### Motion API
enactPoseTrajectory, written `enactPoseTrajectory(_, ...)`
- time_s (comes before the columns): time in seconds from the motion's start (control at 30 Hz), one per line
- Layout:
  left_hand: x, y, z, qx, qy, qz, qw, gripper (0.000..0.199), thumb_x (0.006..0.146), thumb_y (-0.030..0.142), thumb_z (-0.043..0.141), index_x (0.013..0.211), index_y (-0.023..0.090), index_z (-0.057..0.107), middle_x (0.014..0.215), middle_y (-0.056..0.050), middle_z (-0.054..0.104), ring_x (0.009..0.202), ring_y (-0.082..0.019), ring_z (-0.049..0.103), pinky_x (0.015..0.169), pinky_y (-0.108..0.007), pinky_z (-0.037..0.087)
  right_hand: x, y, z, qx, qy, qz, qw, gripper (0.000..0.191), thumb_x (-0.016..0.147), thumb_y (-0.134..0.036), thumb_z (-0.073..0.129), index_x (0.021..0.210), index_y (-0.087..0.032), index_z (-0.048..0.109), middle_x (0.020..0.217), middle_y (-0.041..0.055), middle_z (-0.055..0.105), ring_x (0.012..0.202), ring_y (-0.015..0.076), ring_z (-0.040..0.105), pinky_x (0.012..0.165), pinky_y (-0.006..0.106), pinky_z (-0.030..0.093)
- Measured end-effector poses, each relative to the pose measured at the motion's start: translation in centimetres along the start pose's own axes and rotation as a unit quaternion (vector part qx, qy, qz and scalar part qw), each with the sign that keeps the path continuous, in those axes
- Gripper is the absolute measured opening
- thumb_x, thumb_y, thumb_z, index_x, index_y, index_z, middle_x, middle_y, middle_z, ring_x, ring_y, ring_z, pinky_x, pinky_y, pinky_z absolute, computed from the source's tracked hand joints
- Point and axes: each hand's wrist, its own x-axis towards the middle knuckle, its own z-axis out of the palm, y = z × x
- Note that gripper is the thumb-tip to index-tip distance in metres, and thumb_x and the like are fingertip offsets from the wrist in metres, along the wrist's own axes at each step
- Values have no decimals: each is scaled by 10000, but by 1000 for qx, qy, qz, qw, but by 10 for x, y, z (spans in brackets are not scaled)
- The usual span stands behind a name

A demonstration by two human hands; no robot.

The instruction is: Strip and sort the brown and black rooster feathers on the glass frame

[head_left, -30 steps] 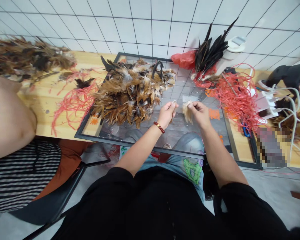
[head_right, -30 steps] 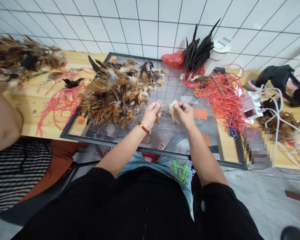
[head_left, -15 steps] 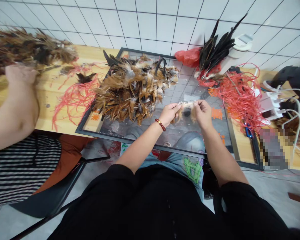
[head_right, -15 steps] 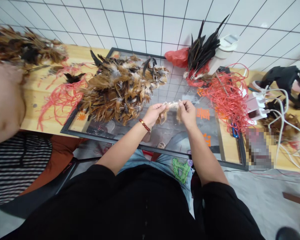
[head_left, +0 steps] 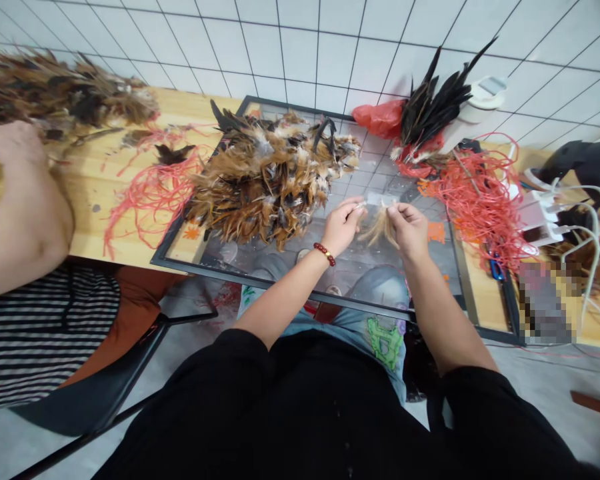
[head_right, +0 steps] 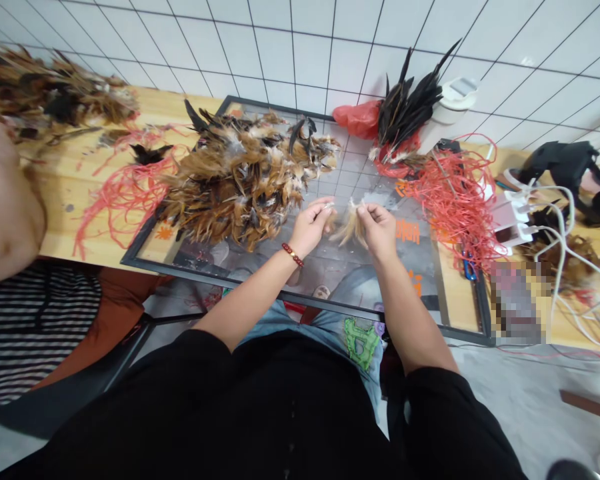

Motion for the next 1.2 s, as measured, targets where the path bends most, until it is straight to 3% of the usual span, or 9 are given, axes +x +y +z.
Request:
enactPoseTrajectory(0.1, -1, -4, 4, -55, -19, -62, 996, 230, 911, 363, 592, 842, 164, 685, 569, 24, 565, 467, -78, 441, 511, -215, 361, -7, -3, 9, 33, -22, 18, 999, 419, 627, -556, 831, 768, -217, 629, 658, -37, 627, 544, 100, 551, 553, 247, 477)
enactPoseTrajectory(0.2, -1, -7, 8, -82, -14, -93, 992, 238, 898, 354, 612, 764, 160, 638, 498, 52, 494, 463, -69, 451, 505, -193, 342, -14, -8, 16, 38, -45, 37, 998, 439, 600, -553, 853, 778, -210, 644, 655, -37, 641, 535, 92, 552, 550, 238, 482)
enactPoseTrajectory(0.4, -2, -5, 10, -12, -15, -36, 999, 229, 861, 295, 648, 683, 154, 623, 509, 50, 525, 495, -67, 451, 544, -194, 359, -19, -14, 21, 6, -60, 32, 998, 426, 629, -566, 836, 768, -204, 659, 640, -32, 650, 532, 84, 547, 527, 216, 460)
enactPoseTrajectory(0.67, -4, -4, 11, 13, 3, -27, 1000, 198, 862, 309, 630, 750, 156, 686, 556, 38, 571, 532, -85, 514, 596, -209, 408, -23, -15, 24, -28, -58, 37, 997, 340, 691, -506, 808, 767, -187, 717, 631, -14, 670, 534, 93, 558, 533, 226, 453)
enactPoseTrajectory(0.97, 0, -10, 11, 42, 54, -1, 998, 181, 870, 234, 607, 784, 149, 741, 718, -17, 702, 713, -132, 604, 725, -240, 448, -28, -17, 24, -72, -91, -8, 993, 292, 780, -472, 738, 917, -220, 789, 808, 3, 759, 713, 151, 670, 722, 300, 549)
enactPoseTrajectory(1.07, 1, -13, 11, 48, 52, 6, 997, 192, 872, 250, 612, 774, 152, 746, 734, -24, 716, 743, -141, 616, 747, -246, 455, -31, -18, 27, -92, -78, -31, 992, 251, 783, -438, 742, 901, -222, 792, 865, 14, 775, 783, 165, 694, 810, 326, 554)
enactPoseTrajectory(1.2, 0, -14, 12, 32, 50, 19, 998, 155, 843, 281, 664, 825, 165, 766, 860, -41, 759, 851, -166, 660, 840, -276, 485, -28, -15, 29, -56, -37, 2, 998, 266, 753, -454, 759, 845, -206, 780, 811, 13, 763, 724, 155, 681, 748, 312, 561)
